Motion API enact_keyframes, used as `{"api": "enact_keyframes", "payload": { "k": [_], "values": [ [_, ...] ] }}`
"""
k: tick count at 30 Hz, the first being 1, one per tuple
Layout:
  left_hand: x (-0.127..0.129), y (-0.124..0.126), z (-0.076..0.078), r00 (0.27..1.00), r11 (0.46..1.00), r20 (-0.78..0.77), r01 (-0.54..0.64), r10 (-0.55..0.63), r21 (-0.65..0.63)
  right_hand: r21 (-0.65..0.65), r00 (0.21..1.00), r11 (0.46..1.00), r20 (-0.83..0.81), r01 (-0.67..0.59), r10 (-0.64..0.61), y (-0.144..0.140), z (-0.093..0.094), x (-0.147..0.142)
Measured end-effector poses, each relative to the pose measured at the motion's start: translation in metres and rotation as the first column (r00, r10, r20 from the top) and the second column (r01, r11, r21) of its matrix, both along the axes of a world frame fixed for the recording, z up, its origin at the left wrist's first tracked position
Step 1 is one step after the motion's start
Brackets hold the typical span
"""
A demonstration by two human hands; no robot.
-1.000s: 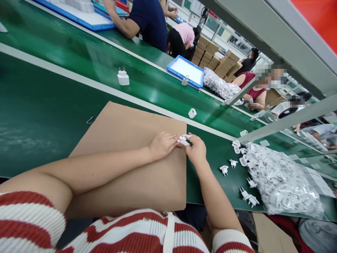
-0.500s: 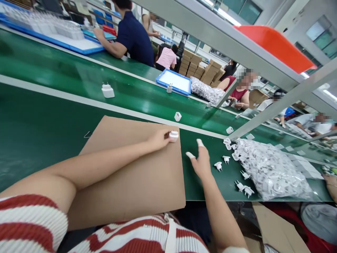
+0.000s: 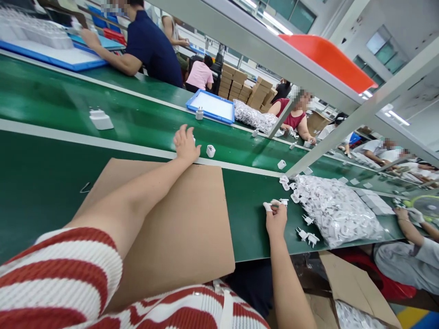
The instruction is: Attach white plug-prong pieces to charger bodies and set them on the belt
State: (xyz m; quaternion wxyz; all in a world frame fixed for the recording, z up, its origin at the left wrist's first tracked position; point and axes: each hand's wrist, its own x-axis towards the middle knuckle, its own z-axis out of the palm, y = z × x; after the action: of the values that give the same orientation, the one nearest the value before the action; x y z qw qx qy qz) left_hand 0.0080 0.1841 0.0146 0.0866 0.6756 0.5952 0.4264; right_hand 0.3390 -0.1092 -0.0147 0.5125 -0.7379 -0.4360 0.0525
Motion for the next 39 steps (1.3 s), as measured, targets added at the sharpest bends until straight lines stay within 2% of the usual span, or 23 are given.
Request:
{"api": "enact_keyframes", "payload": {
  "k": [1,2,3,4,5,7,9,11,13,15,17,20,22,24,27,30,36,39],
  "values": [
    [0.005,-0.002,0.000,0.990,0.990,-0.064,0.131,-0.128,0.044,0.003,0.996,1.000,-0.086,-0.028,0.029,0.002,0.002,-0.003],
    [0.009,-0.002,-0.001,0.954,0.960,-0.132,0.277,-0.271,0.029,0.002,0.982,0.998,-0.179,-0.063,0.063,0.003,0.004,-0.005],
    [0.012,0.001,-0.002,0.903,0.919,-0.177,0.393,-0.392,-0.026,0.001,0.957,0.995,-0.275,-0.101,0.097,0.003,0.007,-0.008],
    [0.014,0.004,-0.004,0.862,0.883,-0.192,0.459,-0.469,-0.097,0.004,0.922,0.990,-0.364,-0.139,0.131,0.003,0.010,-0.010],
    [0.015,0.009,-0.006,0.849,0.867,-0.184,0.471,-0.496,-0.164,0.009,0.883,0.985,-0.442,-0.174,0.160,0.003,0.015,-0.013],
    [0.016,0.016,-0.008,0.879,0.879,-0.156,0.407,-0.451,-0.248,0.014,0.799,0.969,-0.562,-0.247,0.212,0.001,0.023,-0.017],
    [0.017,0.013,-0.007,0.903,0.899,-0.147,0.362,-0.404,-0.248,0.017,0.725,0.944,-0.636,-0.330,0.264,0.000,0.033,-0.021],
    [0.019,-0.007,-0.003,0.878,0.879,-0.132,0.430,-0.460,-0.207,0.022,0.672,0.913,-0.669,-0.408,0.317,0.002,0.042,-0.026],
    [0.022,-0.042,0.001,0.813,0.815,-0.091,0.559,-0.575,-0.154,0.040,0.649,0.888,-0.667,-0.457,0.365,0.011,0.052,-0.032],
    [0.026,-0.084,0.001,0.742,0.740,-0.030,0.663,-0.669,-0.116,0.058,0.664,0.871,-0.622,-0.489,0.415,0.027,0.061,-0.040],
    [0.030,-0.121,-0.005,0.689,0.685,0.031,0.723,-0.724,-0.092,0.050,0.712,0.850,-0.521,-0.525,0.471,0.047,0.067,-0.053],
    [0.029,-0.153,-0.015,0.703,0.696,0.107,0.711,-0.703,-0.101,-0.009,0.770,0.798,-0.272,-0.602,0.578,0.075,0.069,-0.079],
    [0.027,-0.158,-0.020,0.733,0.727,0.151,0.679,-0.664,-0.101,-0.047,0.764,0.763,-0.072,-0.644,0.641,0.086,0.063,-0.097],
    [0.024,-0.154,-0.022,0.748,0.742,0.178,0.661,-0.640,-0.111,-0.050,0.753,0.756,0.073,-0.652,0.654,0.090,0.053,-0.111],
    [0.023,-0.146,-0.023,0.751,0.736,0.215,0.657,-0.624,-0.163,-0.039,0.751,0.772,0.206,-0.634,0.627,0.086,0.040,-0.121],
    [0.026,-0.143,-0.025,0.725,0.709,0.276,0.684,-0.631,-0.175,-0.083,0.711,0.786,0.376,-0.613,0.594,0.080,0.039,-0.121],
    [0.028,-0.143,-0.030,0.708,0.702,0.284,0.698,-0.646,-0.143,-0.190,0.619,0.775,0.501,-0.603,0.605,0.082,0.046,-0.122],
    [0.027,-0.142,-0.030,0.715,0.707,0.275,0.692,-0.643,-0.146,-0.198,0.592,0.784,0.555,-0.588,0.584,0.084,0.044,-0.122]
  ]
}}
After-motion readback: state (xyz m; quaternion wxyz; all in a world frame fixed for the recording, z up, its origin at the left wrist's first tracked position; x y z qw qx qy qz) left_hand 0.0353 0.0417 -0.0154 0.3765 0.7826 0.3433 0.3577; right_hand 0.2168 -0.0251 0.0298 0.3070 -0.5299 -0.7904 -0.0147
